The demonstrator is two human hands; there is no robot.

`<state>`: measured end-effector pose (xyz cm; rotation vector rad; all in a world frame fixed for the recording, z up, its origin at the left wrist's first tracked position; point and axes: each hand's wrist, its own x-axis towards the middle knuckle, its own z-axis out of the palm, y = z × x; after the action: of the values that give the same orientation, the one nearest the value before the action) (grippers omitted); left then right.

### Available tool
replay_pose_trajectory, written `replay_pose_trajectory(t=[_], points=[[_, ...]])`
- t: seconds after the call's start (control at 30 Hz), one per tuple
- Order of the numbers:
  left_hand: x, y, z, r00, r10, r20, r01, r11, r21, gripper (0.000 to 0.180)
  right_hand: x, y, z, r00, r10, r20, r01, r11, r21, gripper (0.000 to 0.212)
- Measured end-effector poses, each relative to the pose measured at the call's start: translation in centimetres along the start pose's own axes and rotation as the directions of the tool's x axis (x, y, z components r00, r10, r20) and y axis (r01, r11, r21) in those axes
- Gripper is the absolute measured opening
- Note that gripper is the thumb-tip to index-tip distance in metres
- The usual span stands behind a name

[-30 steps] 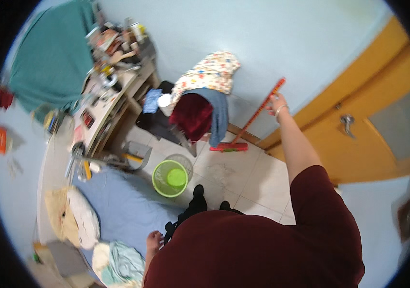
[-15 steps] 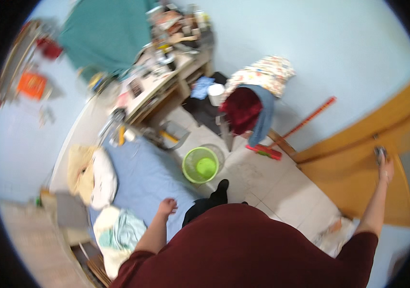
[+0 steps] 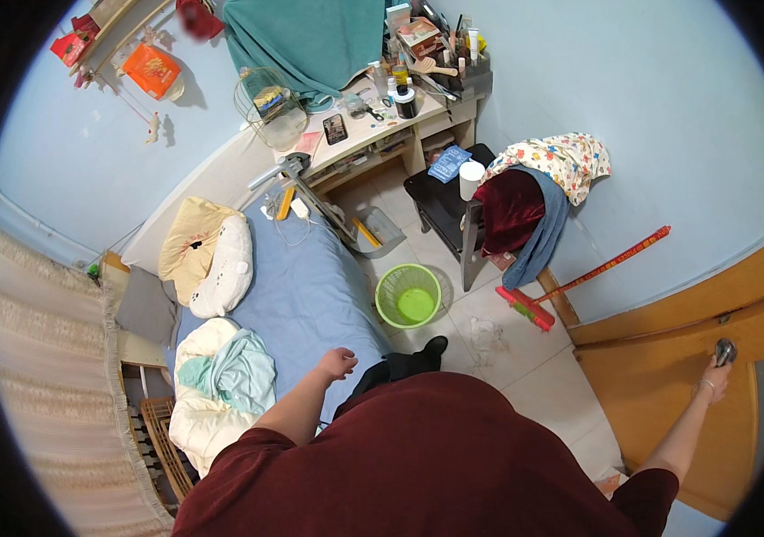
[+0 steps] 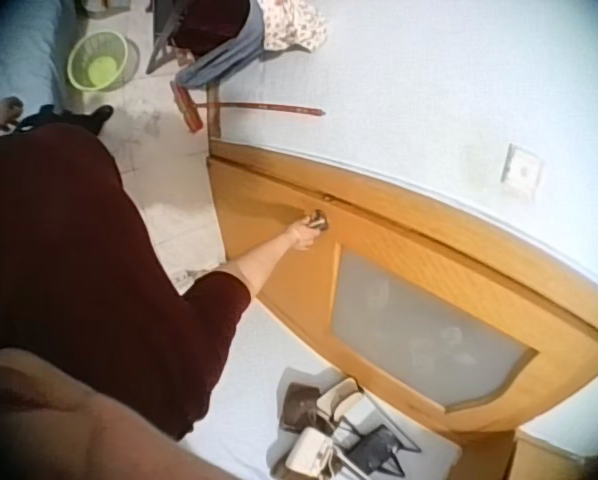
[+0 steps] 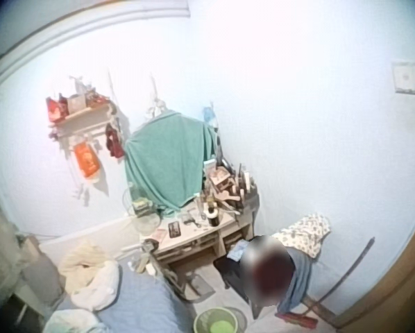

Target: The person sweeps the tiled floor with a broom and dustpan, collecting debris into a green basket. They sit on the floor to reach under the bed, pick up slippers, and later line the basket with a plastic bag.

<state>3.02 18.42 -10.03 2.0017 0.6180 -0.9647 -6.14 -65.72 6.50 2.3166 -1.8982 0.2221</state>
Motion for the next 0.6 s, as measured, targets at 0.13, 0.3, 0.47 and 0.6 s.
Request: replay_pose_trajectory(t=[0.13, 0.3, 0.47, 0.6], points=[[0.5, 0.3, -0.4, 1.0, -0.02, -0.009, 0.02, 1.0, -0.002, 0.039, 3.0, 5.3, 5.5, 0.999, 0.004, -0.033, 0.008, 0.939, 0.344, 0.057], [3.4, 0.4, -1.0, 0.996, 0.027, 0.084, -0.031, 0.999, 0.041, 0.036, -2.4, 4.7, 4.7, 0.973, -0.107, -0.204, 0.189, 0.88, 0.437, 0.05], [8.3, 5.5, -0.5, 0.929, 0.265, 0.259, -0.36, 0.809, 0.465, 0.034, -11.0, 6.4, 0.8, 0.978, -0.045, -0.202, 0.143, 0.852, 0.504, 0.04], [11.6, 12.3, 0.9, 0.926, 0.1, 0.364, -0.159, 0.978, 0.134, 0.035, -17.5, 12.1, 0.4, 0.977, 0.03, -0.21, 0.079, 0.868, 0.491, 0.036]])
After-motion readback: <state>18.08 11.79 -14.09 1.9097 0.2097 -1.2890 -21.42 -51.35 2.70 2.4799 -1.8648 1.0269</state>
